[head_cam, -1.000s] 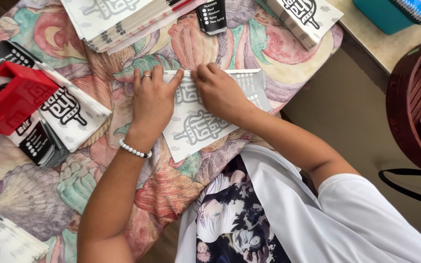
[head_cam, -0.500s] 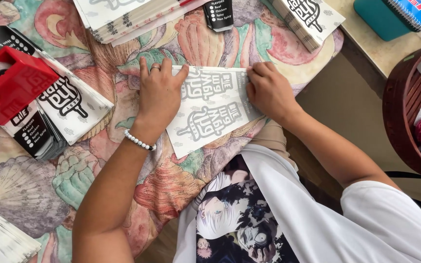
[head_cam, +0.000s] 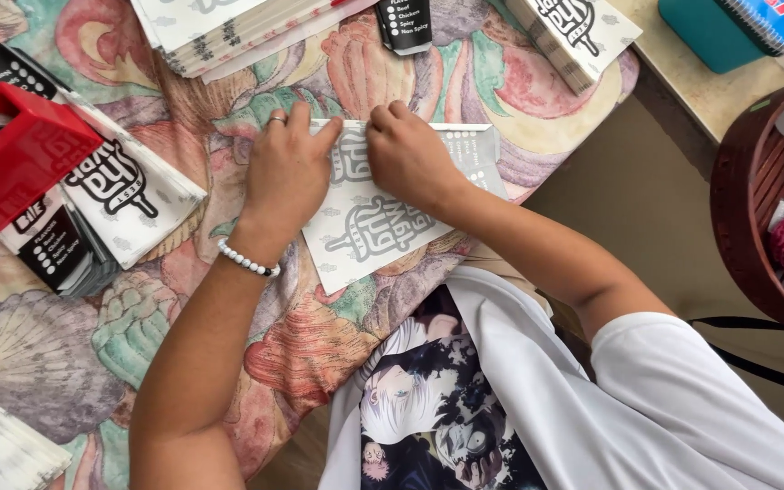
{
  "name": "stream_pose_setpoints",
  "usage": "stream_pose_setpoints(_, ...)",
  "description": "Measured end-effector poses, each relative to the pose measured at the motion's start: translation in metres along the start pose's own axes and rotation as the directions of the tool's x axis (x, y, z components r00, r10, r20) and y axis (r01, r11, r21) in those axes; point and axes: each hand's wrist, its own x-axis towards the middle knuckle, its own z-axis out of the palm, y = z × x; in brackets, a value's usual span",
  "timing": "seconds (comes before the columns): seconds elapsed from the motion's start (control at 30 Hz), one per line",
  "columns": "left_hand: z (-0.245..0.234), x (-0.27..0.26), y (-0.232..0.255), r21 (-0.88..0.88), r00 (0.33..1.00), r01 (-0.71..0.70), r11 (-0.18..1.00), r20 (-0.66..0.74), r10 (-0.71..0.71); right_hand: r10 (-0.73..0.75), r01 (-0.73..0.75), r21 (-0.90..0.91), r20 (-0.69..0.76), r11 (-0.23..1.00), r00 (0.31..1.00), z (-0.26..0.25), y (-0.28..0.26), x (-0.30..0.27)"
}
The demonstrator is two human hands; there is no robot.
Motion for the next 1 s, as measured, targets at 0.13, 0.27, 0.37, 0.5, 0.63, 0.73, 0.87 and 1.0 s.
stream_pose_setpoints(0.13, 0.011, -0.005, -0.006, 0.049, 0.999, 0.038, 0.998, -0.019, -0.037, 0.064, -0.064, 0.023, 0.011, 0.998, 0.998, 0.012, 0.015, -0.022)
stream_pose_setpoints(0.27, 0.006, -0.005, -0.002, 0.044, 0.998, 0.045, 0.998, 0.040, -0.047, 0.076, -0.076, -0.023, 0.003, 0.997, 0.997, -0.004, 0.040, -0.061)
stream_pose_setpoints(0.37, 0.001, -0.003, 0.005, 0.078, 0.995, 0.062, 0.995, 0.077, -0.068, 0.151, -0.151, -0.057, 0.003, 0.987, 0.989, -0.028, 0.058, -0.087)
stream_pose_setpoints(0.5, -0.002, -0.002, 0.008, 0.078, 0.988, 0.093, 0.993, 0.118, -0.102, 0.165, -0.163, -0.059, 0.047, 0.985, 0.985, -0.050, 0.065, -0.101)
stream_pose_setpoints(0.63, -0.008, -0.002, 0.009, 0.097, 0.987, 0.067, 0.993, 0.138, -0.080, 0.196, -0.179, -0.160, 0.093, 0.971, 0.976, -0.050, 0.045, -0.089)
stream_pose_setpoints(0.73, -0.012, -0.002, 0.015, 0.128, 0.981, 0.024, 0.992, 0.187, -0.048, 0.201, -0.191, -0.082, 0.144, 0.978, 0.969, -0.038, 0.028, -0.061)
stream_pose_setpoints(0.87, -0.016, 0.001, 0.019, 0.127, 0.975, 0.056, 0.990, 0.207, -0.082, 0.107, -0.108, 0.009, 0.049, 0.994, 0.993, 0.002, -0.001, -0.020)
stream_pose_setpoints(1.0, -0.015, -0.001, 0.021, 0.139, 0.977, 0.071, 0.988, 0.190, -0.097, 0.093, -0.091, -0.072, 0.029, 0.993, 0.995, 0.018, -0.011, -0.008)
